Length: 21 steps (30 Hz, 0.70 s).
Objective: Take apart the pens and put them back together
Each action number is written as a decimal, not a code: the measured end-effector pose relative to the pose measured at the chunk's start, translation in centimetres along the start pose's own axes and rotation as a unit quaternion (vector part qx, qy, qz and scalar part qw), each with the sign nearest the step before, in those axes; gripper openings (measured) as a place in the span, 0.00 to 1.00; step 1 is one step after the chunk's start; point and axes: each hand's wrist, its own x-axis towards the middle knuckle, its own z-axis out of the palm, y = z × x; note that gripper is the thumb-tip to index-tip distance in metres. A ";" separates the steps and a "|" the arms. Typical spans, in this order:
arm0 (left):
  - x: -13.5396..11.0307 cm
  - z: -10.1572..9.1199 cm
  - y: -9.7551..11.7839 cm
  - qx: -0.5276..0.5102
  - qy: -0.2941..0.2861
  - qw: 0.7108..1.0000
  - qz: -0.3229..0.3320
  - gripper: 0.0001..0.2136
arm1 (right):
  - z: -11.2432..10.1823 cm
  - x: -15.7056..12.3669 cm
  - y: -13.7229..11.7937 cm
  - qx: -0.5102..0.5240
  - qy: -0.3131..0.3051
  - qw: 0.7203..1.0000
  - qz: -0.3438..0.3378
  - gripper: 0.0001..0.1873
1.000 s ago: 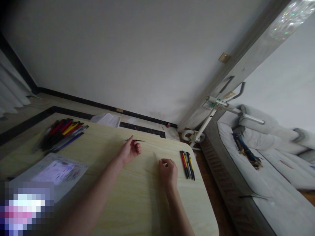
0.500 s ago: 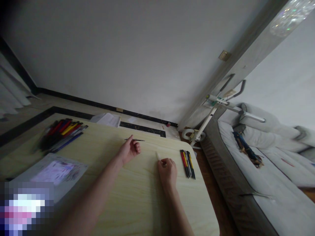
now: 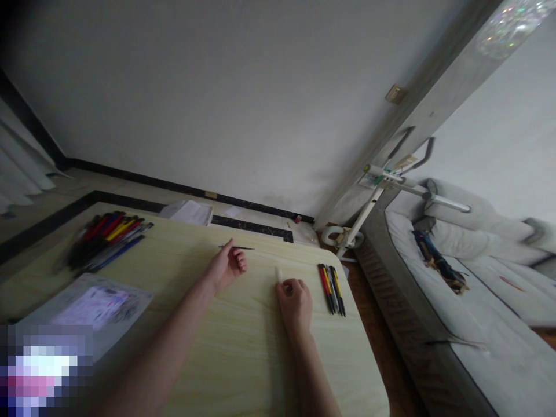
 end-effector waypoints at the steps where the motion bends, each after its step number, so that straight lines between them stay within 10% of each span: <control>1: 0.0 0.0 0.0 0.000 -0.001 1.000 0.001 0.17 | 0.0 0.0 0.0 -0.002 0.000 1.000 0.000 0.15; 21: 0.2 -0.3 -0.2 0.017 -0.006 1.000 0.000 0.17 | 0.2 0.1 0.5 -0.024 0.008 1.000 -0.005 0.17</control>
